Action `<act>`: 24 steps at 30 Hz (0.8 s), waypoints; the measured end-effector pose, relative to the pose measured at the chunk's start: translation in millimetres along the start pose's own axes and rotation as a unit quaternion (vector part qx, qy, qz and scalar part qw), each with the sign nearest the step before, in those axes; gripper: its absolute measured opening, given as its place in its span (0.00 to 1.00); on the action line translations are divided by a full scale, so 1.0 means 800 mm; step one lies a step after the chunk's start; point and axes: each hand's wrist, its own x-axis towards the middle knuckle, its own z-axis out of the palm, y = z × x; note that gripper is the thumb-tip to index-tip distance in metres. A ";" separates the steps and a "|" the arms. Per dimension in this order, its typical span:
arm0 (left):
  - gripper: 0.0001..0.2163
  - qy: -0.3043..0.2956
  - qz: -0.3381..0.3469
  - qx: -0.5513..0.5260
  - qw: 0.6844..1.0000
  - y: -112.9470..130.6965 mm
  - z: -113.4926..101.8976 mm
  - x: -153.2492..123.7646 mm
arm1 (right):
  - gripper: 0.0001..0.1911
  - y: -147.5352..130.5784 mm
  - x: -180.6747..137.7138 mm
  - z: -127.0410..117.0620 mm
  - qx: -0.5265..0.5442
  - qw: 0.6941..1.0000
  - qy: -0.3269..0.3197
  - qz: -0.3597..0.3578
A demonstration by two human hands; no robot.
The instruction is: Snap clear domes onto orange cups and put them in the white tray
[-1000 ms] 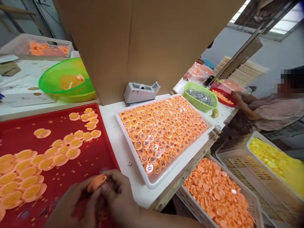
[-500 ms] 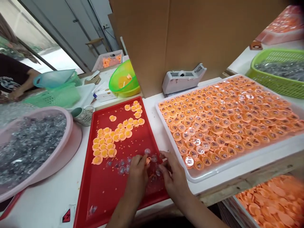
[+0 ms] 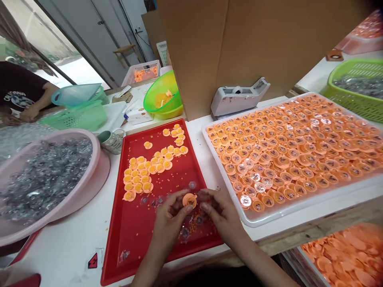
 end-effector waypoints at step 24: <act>0.16 0.002 0.206 0.178 0.962 -0.012 0.034 -0.003 | 0.08 -0.037 -0.025 -0.044 -0.128 0.982 0.069 -0.120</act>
